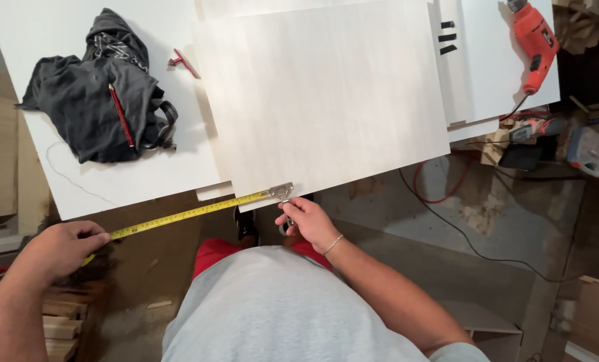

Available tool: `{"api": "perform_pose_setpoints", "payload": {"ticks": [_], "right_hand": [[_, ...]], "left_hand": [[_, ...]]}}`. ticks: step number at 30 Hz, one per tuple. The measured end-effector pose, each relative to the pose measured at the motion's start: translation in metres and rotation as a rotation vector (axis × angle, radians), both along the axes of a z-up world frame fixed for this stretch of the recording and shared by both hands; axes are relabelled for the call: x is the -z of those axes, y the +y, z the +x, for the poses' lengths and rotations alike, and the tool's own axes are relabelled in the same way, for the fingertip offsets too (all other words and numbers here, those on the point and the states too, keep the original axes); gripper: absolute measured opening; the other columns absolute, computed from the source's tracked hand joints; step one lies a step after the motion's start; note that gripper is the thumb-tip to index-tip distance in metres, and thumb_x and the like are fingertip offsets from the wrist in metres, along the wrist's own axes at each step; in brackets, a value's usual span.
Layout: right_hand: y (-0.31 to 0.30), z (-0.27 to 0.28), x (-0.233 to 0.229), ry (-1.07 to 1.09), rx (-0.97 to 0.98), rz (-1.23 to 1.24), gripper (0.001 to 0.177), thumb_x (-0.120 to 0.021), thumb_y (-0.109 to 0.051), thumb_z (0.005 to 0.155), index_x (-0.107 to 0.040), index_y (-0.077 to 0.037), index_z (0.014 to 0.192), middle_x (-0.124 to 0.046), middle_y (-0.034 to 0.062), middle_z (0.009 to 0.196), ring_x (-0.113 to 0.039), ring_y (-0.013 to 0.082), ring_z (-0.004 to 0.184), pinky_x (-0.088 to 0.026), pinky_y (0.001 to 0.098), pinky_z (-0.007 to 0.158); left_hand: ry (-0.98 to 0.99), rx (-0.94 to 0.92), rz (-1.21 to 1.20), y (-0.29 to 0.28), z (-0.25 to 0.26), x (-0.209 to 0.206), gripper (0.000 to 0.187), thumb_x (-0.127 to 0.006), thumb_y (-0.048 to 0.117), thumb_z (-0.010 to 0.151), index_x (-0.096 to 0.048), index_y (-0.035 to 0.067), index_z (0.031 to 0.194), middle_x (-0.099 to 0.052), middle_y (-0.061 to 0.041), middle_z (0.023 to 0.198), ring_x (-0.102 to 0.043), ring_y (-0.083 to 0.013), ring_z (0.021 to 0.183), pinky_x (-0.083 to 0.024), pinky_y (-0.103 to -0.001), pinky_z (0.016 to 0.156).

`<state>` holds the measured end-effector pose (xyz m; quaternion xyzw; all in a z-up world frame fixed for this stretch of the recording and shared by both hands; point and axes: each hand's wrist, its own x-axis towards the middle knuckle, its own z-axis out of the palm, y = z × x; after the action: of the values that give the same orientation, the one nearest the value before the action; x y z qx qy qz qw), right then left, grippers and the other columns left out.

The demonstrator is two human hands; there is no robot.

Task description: Measuring and marking wooden panels for hinge placement in a workshop

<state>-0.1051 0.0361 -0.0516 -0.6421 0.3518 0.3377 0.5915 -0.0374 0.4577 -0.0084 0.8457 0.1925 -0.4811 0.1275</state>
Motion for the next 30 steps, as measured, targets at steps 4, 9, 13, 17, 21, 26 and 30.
{"api": "perform_pose_setpoints", "payload": {"ticks": [4, 9, 13, 17, 21, 26, 30], "right_hand": [[-0.004, -0.007, 0.023, -0.027, 0.021, 0.029, 0.032, -0.057, -0.026, 0.102, -0.069, -0.002, 0.12, -0.077, 0.0149, 0.094, -0.056, 0.0108, 0.053, -0.05, 0.02, 0.053], [-0.009, -0.016, 0.055, -0.078, 0.034, 0.071, 0.032, -0.06, -0.024, 0.101, -0.069, 0.001, 0.118, -0.077, 0.0173, 0.091, -0.059, 0.0132, 0.055, -0.051, 0.0201, 0.051], [-0.015, -0.02, 0.069, -0.127, 0.036, 0.054, 0.036, -0.059, -0.024, 0.101, -0.066, 0.0, 0.126, -0.077, 0.0203, 0.09, -0.069, 0.0177, 0.053, -0.059, 0.0276, 0.053], [-0.016, -0.017, 0.058, -0.111, 0.032, 0.042, 0.033, -0.058, -0.023, 0.101, -0.067, 0.0, 0.124, -0.077, 0.0194, 0.089, -0.069, 0.0179, 0.053, -0.059, 0.0284, 0.053], [-0.015, -0.015, 0.049, -0.107, 0.023, 0.033, 0.031, -0.058, -0.023, 0.102, -0.067, -0.001, 0.122, -0.077, 0.0193, 0.089, -0.069, 0.018, 0.053, -0.059, 0.0286, 0.053], [-0.014, -0.014, 0.045, -0.108, 0.023, 0.043, 0.03, -0.058, -0.023, 0.102, -0.067, -0.002, 0.121, -0.076, 0.0182, 0.088, -0.068, 0.0165, 0.053, -0.059, 0.028, 0.054], [-0.015, -0.014, 0.047, -0.107, 0.022, 0.042, 0.03, -0.058, -0.023, 0.102, -0.067, -0.002, 0.121, -0.076, 0.0181, 0.088, -0.068, 0.0164, 0.053, -0.059, 0.0283, 0.054]], "left_hand": [[-0.05, 0.038, -0.048, 0.022, -0.009, 0.037, 0.029, -0.066, 0.038, 0.096, -0.086, 0.017, 0.099, -0.083, -0.009, 0.097, -0.072, -0.0237, 0.087, -0.05, -0.033, 0.079], [-0.103, 0.078, -0.102, 0.029, -0.013, 0.039, 0.024, -0.068, 0.036, 0.093, -0.084, 0.018, 0.097, -0.083, -0.006, 0.099, -0.073, -0.0216, 0.092, -0.052, -0.032, 0.087], [-0.129, 0.0, -0.117, 0.03, -0.017, 0.043, 0.03, -0.066, 0.042, 0.09, -0.083, 0.022, 0.106, -0.082, -0.013, 0.108, -0.072, -0.0369, 0.111, -0.056, -0.045, 0.094], [-0.123, -0.053, -0.12, 0.014, -0.013, 0.012, 0.028, -0.066, 0.038, 0.091, -0.083, 0.02, 0.103, -0.08, -0.014, 0.103, -0.074, -0.037, 0.101, -0.056, -0.045, 0.088], [-0.127, -0.082, -0.135, 0.01, -0.014, 0.002, 0.027, -0.064, 0.035, 0.092, -0.083, 0.018, 0.103, -0.079, -0.016, 0.101, -0.073, -0.0384, 0.097, -0.055, -0.046, 0.085], [-0.119, -0.075, -0.12, 0.012, -0.015, 0.004, 0.027, -0.065, 0.038, 0.091, -0.081, 0.018, 0.1, -0.078, -0.014, 0.099, -0.073, -0.0368, 0.096, -0.055, -0.045, 0.083], [-0.107, -0.085, -0.136, 0.008, -0.013, -0.004, 0.027, -0.063, 0.034, 0.092, -0.081, 0.016, 0.101, -0.077, -0.017, 0.101, -0.071, -0.0382, 0.098, -0.054, -0.046, 0.084]]}}
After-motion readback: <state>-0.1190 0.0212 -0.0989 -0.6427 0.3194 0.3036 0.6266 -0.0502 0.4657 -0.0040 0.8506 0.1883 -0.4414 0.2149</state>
